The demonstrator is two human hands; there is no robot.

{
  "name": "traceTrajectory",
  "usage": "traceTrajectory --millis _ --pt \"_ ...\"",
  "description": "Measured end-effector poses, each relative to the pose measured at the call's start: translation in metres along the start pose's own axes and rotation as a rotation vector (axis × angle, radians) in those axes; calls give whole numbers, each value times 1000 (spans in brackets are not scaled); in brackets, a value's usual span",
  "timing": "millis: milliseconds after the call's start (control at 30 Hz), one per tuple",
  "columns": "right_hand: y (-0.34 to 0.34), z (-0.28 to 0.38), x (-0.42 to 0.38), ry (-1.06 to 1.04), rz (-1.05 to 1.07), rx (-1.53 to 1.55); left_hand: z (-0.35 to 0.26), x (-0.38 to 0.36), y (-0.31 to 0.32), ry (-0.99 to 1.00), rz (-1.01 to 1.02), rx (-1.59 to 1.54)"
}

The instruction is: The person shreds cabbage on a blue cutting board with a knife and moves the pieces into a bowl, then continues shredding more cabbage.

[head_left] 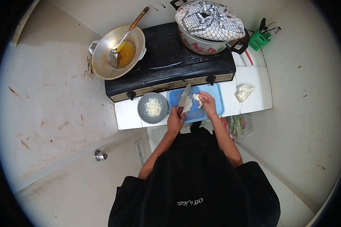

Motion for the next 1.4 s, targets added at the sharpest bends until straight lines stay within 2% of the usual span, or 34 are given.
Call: traceTrajectory --millis 33,100,133,200,233,300,333,400,433,500,533,667,733,833,933,1067,1133,1167,1233,1267,1333,1400 --pt "1 -2 2 0 2 0 -2 0 -2 -11 18 -14" --pt "9 5 8 -244 86 -217 -3 -4 -4 9 22 -10" --pt "11 8 8 -242 89 -217 -3 -7 -4 28 32 -5" --pt "16 26 3 -633 127 -724 -1 -9 -5 47 20 23" --pt "17 31 2 -633 131 -726 0 -9 -5 72 8 52" --pt "20 45 -7 -811 -35 -959 3 -8 -7 70 -7 48" --pt "25 48 -16 -811 -30 -957 5 -8 -9 69 -19 46" --pt "27 33 -35 -162 -104 -674 11 -8 -10 51 -5 6" --pt "28 23 -40 -161 -102 -676 14 -7 -8 38 12 -34" --pt "34 0 -48 141 -98 -390 17 -7 -6 58 22 -79" --pt "38 -4 -48 204 -95 -196 18 -7 -7 79 30 -119" --pt "31 -17 -32 315 32 -19 7 -10 -13 52 17 -98" --pt "20 -32 -19 -184 37 -496 5 -9 -16 33 -62 -42" --pt "26 -19 -27 -165 -82 -546 3 -9 -13 -27 -77 -10" --pt "34 -10 -35 -248 -101 -586 1 -7 -12 -35 -84 12" --pt "42 13 -40 -261 -91 -604 0 -4 -9 -31 -93 20" --pt "48 29 -46 -491 -111 -774 -2 -4 -9 -59 -47 77" --pt "48 35 -50 -490 -111 -773 -2 -5 -10 -60 -47 78" --pt "54 49 -60 -766 -74 -1157 -4 -4 -10 -31 -91 59" --pt "49 45 -60 -766 -73 -1157 -4 -4 -10 -32 -91 59" --pt "43 29 -63 -957 340 -1030 -5 -3 -11 -70 -62 96" --pt "40 23 -68 -899 383 -1096 -8 -4 -13 -85 -56 127"
Point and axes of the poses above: each hand's wrist, its own x-axis towards the middle knuckle, its own y-axis out of the palm, z = x × y, the point moved 3 cm from there along x, towards the middle knuckle, and after that the axes turned 12 degrees about -y, right-handed, at the moved point
